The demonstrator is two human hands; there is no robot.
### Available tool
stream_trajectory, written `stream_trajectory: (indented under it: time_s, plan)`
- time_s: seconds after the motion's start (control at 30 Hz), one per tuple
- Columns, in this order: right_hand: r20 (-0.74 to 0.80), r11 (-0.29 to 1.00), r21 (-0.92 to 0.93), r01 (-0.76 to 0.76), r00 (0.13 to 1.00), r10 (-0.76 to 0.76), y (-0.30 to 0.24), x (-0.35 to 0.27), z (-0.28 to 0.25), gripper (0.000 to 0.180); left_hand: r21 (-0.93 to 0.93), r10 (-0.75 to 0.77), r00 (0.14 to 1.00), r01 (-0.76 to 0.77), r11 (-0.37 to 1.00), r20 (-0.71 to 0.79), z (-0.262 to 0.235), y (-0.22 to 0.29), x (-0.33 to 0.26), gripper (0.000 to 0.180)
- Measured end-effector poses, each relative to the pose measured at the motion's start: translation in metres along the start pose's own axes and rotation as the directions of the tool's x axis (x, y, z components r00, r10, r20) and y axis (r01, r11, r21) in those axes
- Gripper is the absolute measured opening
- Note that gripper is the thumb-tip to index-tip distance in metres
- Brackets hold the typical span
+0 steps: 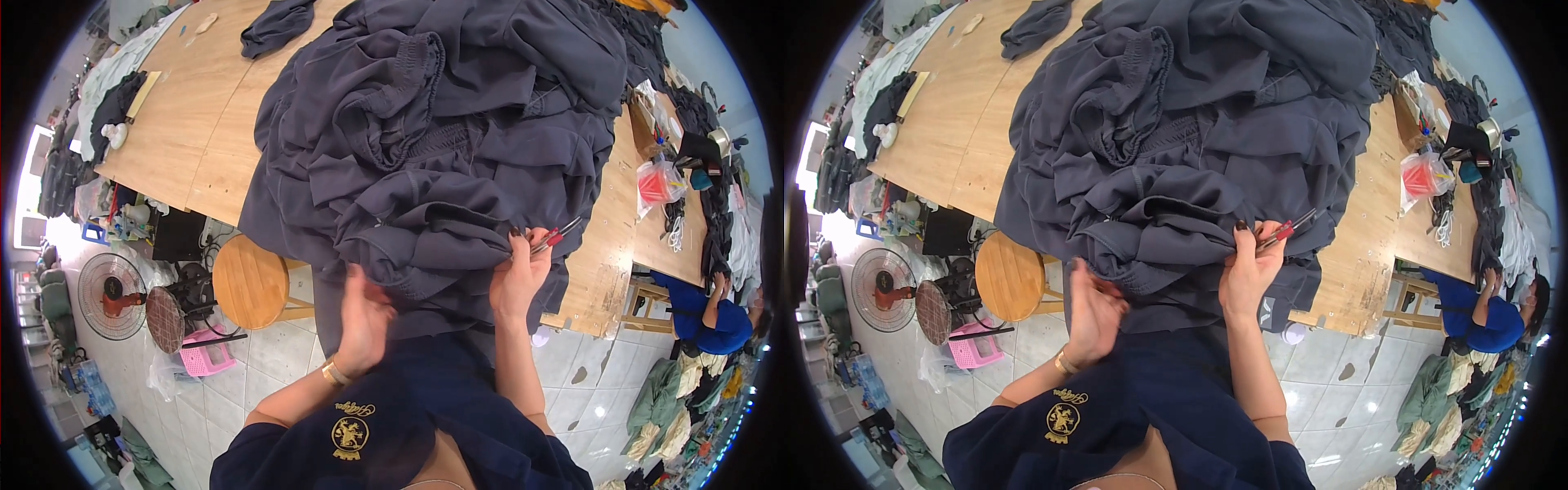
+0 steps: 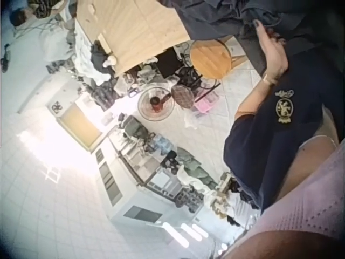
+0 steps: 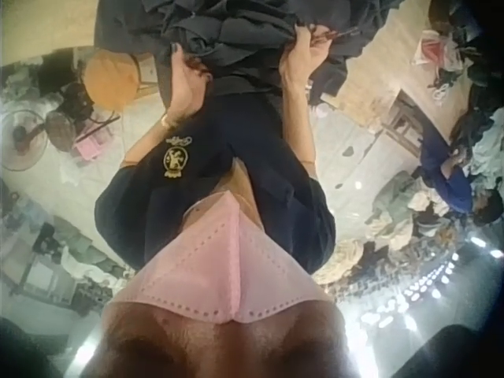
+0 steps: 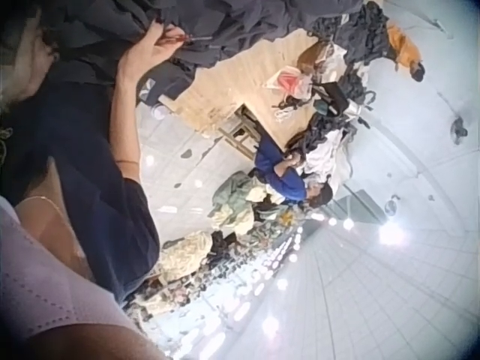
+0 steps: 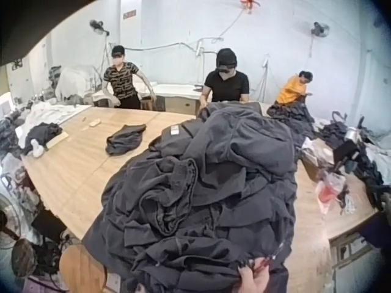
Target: Trim loose threads from finished garments using small snips or scissors.
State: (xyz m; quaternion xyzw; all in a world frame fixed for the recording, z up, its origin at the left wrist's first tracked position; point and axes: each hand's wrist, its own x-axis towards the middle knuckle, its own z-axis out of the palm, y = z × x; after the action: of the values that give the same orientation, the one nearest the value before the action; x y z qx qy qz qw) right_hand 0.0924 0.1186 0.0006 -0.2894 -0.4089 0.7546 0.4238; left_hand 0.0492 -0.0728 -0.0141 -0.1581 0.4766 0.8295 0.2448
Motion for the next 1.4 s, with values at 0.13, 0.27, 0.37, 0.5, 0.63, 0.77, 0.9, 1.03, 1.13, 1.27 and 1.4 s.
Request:
stream_trajectory:
  time_s: [0.13,0.27,0.37,0.5,0.63,0.77,0.9,1.03,1.13,1.27,1.4]
  plan:
    - [-0.001,0.999,0.027,0.046,0.999,-0.046,-0.007,0.0,0.01,0.027,-0.074,-0.535,0.766,0.594,0.801,0.356,0.011,0.0,-0.005,0.037]
    - [-0.009,0.99,0.037,0.134,0.991,-0.134,-0.012,0.01,-0.002,0.025,-0.138,-0.329,0.849,0.416,0.899,0.413,0.024,0.01,0.009,0.036]
    - [-0.073,0.986,0.015,0.165,0.984,-0.164,-0.013,0.015,-0.008,0.025,-0.132,-0.205,0.877,0.288,0.949,0.434,0.027,0.016,0.016,0.054]
    - [-0.075,0.985,-0.053,0.167,0.983,-0.17,-0.011,0.015,-0.005,0.024,-0.094,-0.085,0.892,0.141,0.986,0.445,0.025,0.018,0.024,0.061]
    - [-0.04,0.997,0.015,0.076,0.996,-0.075,-0.014,0.019,-0.003,0.019,-0.079,-0.033,0.892,0.077,0.994,0.451,0.027,0.018,0.031,0.064]
    - [0.112,0.988,0.157,-0.013,0.994,-0.005,-0.029,0.014,0.024,0.021,-0.149,-0.048,0.867,0.139,0.979,0.495,0.017,0.016,0.047,0.059]
    - [0.388,0.989,-0.001,0.148,0.912,-0.136,-0.018,0.024,0.032,0.028,-0.225,-0.112,0.797,0.298,0.928,0.593,0.016,0.018,0.057,0.043]
    - [0.396,0.975,-0.132,0.181,0.911,-0.115,-0.017,0.031,0.042,0.035,-0.087,-0.076,0.846,0.143,0.986,0.528,0.033,0.024,0.046,0.035]
    - [0.364,0.943,-0.206,0.26,0.915,-0.173,-0.012,0.035,0.036,0.035,-0.089,-0.081,0.85,0.148,0.985,0.521,0.04,0.025,0.046,0.036]
    - [0.317,0.974,-0.179,0.139,0.945,-0.077,-0.018,0.032,0.033,0.035,-0.063,-0.102,0.848,0.157,0.986,0.52,0.037,0.022,0.052,0.041]
    - [0.231,0.996,-0.045,-0.076,0.969,0.084,-0.022,0.026,0.033,0.036,-0.069,-0.14,0.841,0.206,0.976,0.522,0.036,0.018,0.052,0.041]
